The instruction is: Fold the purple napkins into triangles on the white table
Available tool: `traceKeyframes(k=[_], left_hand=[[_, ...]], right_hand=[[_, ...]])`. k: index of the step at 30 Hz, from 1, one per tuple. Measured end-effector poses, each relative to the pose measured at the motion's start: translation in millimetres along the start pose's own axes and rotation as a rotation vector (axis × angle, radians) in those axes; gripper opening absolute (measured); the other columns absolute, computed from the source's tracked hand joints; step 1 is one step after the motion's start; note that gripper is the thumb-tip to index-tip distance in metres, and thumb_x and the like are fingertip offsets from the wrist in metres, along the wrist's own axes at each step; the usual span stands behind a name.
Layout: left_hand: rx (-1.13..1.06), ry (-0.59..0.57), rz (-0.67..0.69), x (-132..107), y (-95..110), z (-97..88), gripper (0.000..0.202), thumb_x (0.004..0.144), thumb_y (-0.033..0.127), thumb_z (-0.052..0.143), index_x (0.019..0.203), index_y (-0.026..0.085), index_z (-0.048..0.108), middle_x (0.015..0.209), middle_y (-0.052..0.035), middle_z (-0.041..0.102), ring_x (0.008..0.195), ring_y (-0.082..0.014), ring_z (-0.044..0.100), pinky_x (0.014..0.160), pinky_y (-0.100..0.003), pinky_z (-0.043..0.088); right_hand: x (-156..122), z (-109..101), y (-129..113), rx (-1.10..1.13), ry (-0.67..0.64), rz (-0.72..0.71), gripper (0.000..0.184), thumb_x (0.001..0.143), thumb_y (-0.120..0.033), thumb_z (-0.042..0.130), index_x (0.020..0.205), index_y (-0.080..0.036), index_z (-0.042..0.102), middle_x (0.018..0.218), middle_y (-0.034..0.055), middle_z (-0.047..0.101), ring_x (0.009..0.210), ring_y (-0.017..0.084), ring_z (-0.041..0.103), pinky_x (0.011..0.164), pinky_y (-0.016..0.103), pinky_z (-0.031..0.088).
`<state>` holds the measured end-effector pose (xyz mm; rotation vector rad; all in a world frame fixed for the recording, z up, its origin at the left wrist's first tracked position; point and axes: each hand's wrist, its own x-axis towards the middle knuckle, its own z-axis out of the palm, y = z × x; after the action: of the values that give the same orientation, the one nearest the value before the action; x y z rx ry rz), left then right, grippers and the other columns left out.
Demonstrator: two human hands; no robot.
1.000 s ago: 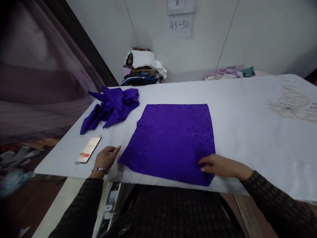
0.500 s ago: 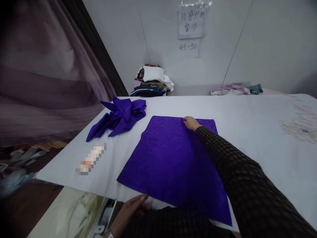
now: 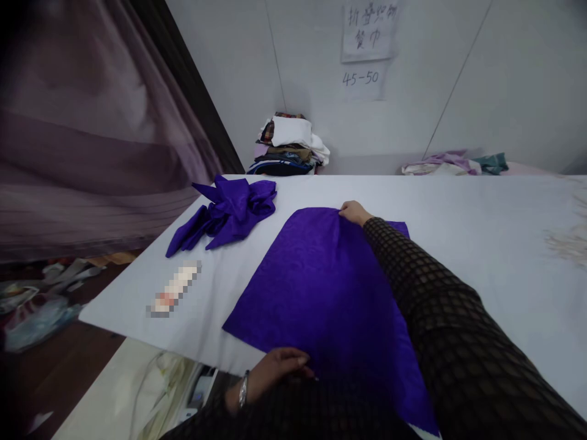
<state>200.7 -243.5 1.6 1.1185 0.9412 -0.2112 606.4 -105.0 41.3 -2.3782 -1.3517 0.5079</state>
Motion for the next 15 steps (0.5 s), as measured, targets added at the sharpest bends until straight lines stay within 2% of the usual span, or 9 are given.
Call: traceKeyframes(k=[4,7,9,11,13,15], left_hand=[[0.464,0.252,0.192,10,15,6.5,0.051,0.065,0.060,0.059,0.104,0.027,0.054,0.080,-0.0111,0.071,0.076,-0.0265,0.067,0.068,-0.038,0.047],[0.789,0.370,0.262,12,29,11.2,0.059,0.073,0.055,0.056,0.122,0.023,0.047,0.081,-0.0104,0.069,0.079,-0.0262,0.066,0.068,-0.037,0.043],[0.922,0.399,0.254,14,37,14.2,0.058,0.077,0.052,0.055,0.125,0.021,0.047,0.081,-0.0115,0.068,0.082,-0.0278,0.065,0.066,-0.037,0.040],[1.026,0.428,0.245,16,43,16.0,0.052,0.079,0.047,0.056,0.123,0.021,0.049,0.085,-0.0126,0.069,0.086,-0.0288,0.065,0.067,-0.037,0.039],[1.085,0.458,0.249,19,47,15.6,0.044,0.080,0.043,0.055,0.119,0.023,0.051,0.090,-0.0116,0.069,0.088,-0.0277,0.065,0.068,-0.035,0.038],[1.094,0.481,0.260,24,50,13.1,0.037,0.082,0.041,0.054,0.115,0.024,0.052,0.089,-0.0086,0.069,0.087,-0.0251,0.064,0.068,-0.032,0.038]], right_hand=[[-14,-42,13,0.131,0.074,0.014,0.020,0.079,-0.022,0.057,0.092,-0.012,0.067,0.079,0.0041,0.067,0.067,0.013,0.057,0.064,0.024,0.045],[-29,-76,23,0.417,0.126,0.022,0.017,0.075,-0.020,0.063,0.090,-0.015,0.067,0.071,0.0017,0.064,0.060,0.012,0.053,0.059,0.025,0.045],[-41,-99,30,0.616,0.153,-0.005,0.024,0.071,-0.017,0.067,0.095,-0.016,0.067,0.067,0.0000,0.061,0.057,0.011,0.050,0.057,0.026,0.045],[-56,-122,36,0.724,0.183,-0.049,0.036,0.070,-0.013,0.067,0.105,-0.018,0.066,0.063,-0.0022,0.059,0.055,0.011,0.048,0.057,0.026,0.045],[-74,-142,43,0.783,0.207,-0.095,0.044,0.069,-0.011,0.066,0.112,-0.020,0.063,0.064,-0.0031,0.059,0.056,0.011,0.050,0.058,0.027,0.046],[-93,-159,48,0.776,0.233,-0.128,0.042,0.069,-0.012,0.067,0.110,-0.021,0.065,0.070,-0.0017,0.063,0.061,0.012,0.054,0.062,0.028,0.049]])
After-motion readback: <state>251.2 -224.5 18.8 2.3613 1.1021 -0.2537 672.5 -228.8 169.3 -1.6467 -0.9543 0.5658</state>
